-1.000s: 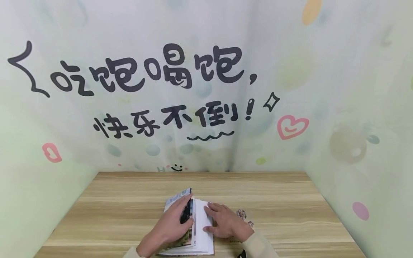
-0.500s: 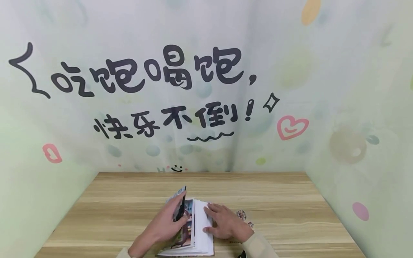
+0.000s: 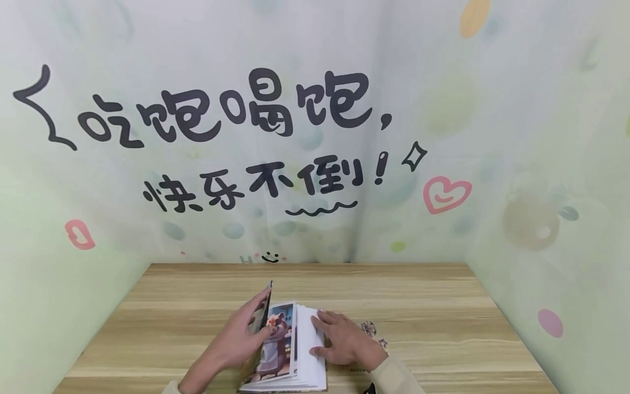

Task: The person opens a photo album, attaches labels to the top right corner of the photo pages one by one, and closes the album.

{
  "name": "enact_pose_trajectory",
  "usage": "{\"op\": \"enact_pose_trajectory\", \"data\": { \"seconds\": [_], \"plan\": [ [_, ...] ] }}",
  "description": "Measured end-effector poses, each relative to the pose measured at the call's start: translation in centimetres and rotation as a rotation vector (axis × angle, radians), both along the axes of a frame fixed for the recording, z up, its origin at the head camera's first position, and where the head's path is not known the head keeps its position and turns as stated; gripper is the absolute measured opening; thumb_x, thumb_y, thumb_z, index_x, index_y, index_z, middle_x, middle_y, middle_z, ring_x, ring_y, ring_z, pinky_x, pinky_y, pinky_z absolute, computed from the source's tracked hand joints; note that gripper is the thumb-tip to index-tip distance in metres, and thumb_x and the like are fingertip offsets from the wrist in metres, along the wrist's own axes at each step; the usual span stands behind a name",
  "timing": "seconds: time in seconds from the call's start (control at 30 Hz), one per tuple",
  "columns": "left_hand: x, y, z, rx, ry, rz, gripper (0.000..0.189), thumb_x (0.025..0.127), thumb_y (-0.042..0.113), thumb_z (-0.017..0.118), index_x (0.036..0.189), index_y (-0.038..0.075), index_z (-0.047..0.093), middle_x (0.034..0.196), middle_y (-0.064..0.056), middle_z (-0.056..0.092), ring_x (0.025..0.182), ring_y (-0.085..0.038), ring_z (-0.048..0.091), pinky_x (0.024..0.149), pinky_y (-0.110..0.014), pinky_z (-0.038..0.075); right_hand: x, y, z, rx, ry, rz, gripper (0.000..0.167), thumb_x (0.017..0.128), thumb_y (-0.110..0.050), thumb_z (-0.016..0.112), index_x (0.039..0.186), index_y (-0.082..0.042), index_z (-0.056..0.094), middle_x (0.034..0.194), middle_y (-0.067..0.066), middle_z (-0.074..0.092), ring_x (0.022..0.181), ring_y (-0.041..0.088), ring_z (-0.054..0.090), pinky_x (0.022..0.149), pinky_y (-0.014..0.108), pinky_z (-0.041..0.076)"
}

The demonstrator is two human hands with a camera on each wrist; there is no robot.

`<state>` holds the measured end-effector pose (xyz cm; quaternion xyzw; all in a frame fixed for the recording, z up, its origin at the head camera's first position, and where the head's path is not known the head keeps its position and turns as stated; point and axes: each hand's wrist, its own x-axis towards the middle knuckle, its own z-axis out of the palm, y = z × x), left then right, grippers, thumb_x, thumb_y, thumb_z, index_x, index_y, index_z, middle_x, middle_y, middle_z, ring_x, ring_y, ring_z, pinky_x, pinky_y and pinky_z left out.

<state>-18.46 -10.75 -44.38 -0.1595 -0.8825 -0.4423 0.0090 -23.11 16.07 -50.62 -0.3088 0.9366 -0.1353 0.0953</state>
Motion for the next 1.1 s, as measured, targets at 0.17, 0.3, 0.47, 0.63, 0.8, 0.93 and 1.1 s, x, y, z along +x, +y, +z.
{"op": "enact_pose_trajectory", "data": {
  "seconds": [0.17, 0.3, 0.47, 0.63, 0.8, 0.93, 1.1],
  "plan": [
    [0.0, -1.0, 0.3, 0.044, 0.018, 0.000, 0.078, 0.089, 0.013, 0.065, 0.157, 0.019, 0.027, 0.159, -0.011, 0.034, 0.140, -0.038, 0.038, 0.109, -0.058, 0.036, 0.1, 0.0, 0.0, 0.000, -0.008, -0.009, 0.075, 0.094, -0.058, 0.056, 0.153, -0.015, 0.039, 0.159, 0.009, 0.034, 0.145, 0.034, 0.033, 0.114, 0.053, 0.031],
    [0.0, -1.9, 0.5, 0.080, 0.027, 0.006, 0.081, 0.085, 0.006, 0.065, 0.157, 0.019, 0.028, 0.158, -0.011, 0.035, 0.136, -0.037, 0.044, 0.107, -0.057, 0.039, 0.1, -0.1, 0.0, -0.002, -0.012, -0.012, 0.075, 0.093, -0.058, 0.057, 0.153, -0.016, 0.040, 0.159, 0.008, 0.034, 0.144, 0.034, 0.033, 0.114, 0.053, 0.031],
    [0.0, -3.1, 0.7, 0.142, 0.017, 0.015, 0.084, 0.083, 0.000, 0.065, 0.156, 0.018, 0.030, 0.156, -0.014, 0.038, 0.133, -0.039, 0.048, 0.106, -0.056, 0.041, 0.1, 0.0, 0.0, -0.008, -0.015, -0.014, 0.075, 0.093, -0.059, 0.057, 0.152, -0.016, 0.040, 0.159, 0.008, 0.034, 0.144, 0.035, 0.033, 0.114, 0.054, 0.031],
    [0.1, -4.3, 0.6, 0.178, 0.009, 0.034, 0.083, 0.083, -0.005, 0.064, 0.156, 0.016, 0.031, 0.152, -0.017, 0.042, 0.129, -0.041, 0.051, 0.105, -0.054, 0.043, 0.1, 0.0, -0.1, -0.007, -0.017, -0.014, 0.075, 0.093, -0.059, 0.056, 0.153, -0.016, 0.040, 0.159, 0.009, 0.034, 0.144, 0.035, 0.033, 0.114, 0.054, 0.031],
    [-0.1, -5.2, 0.6, 0.171, 0.025, 0.031, 0.084, 0.082, -0.007, 0.064, 0.156, 0.015, 0.030, 0.149, -0.021, 0.044, 0.127, -0.042, 0.052, 0.103, -0.052, 0.045, 0.1, 0.1, 0.0, -0.004, -0.023, -0.018, 0.075, 0.094, -0.058, 0.056, 0.153, -0.016, 0.039, 0.160, 0.009, 0.033, 0.145, 0.035, 0.033, 0.114, 0.055, 0.031],
    [-0.1, -5.9, 0.6, 0.168, 0.026, 0.038, 0.084, 0.081, -0.008, 0.062, 0.156, 0.014, 0.030, 0.147, -0.021, 0.046, 0.127, -0.041, 0.053, 0.103, -0.052, 0.045, 0.1, 0.1, 0.0, -0.009, -0.023, -0.016, 0.074, 0.094, -0.058, 0.056, 0.153, -0.016, 0.039, 0.160, 0.009, 0.033, 0.144, 0.036, 0.033, 0.114, 0.056, 0.031],
    [-0.1, -6.8, 0.7, 0.167, 0.016, 0.062, 0.084, 0.080, -0.009, 0.061, 0.155, 0.013, 0.031, 0.144, -0.021, 0.048, 0.127, -0.040, 0.053, 0.103, -0.053, 0.045, 0.0, 0.1, 0.0, -0.013, -0.021, -0.010, 0.075, 0.094, -0.059, 0.055, 0.153, -0.016, 0.039, 0.159, 0.009, 0.034, 0.145, 0.035, 0.032, 0.114, 0.055, 0.031]
  ]
}}
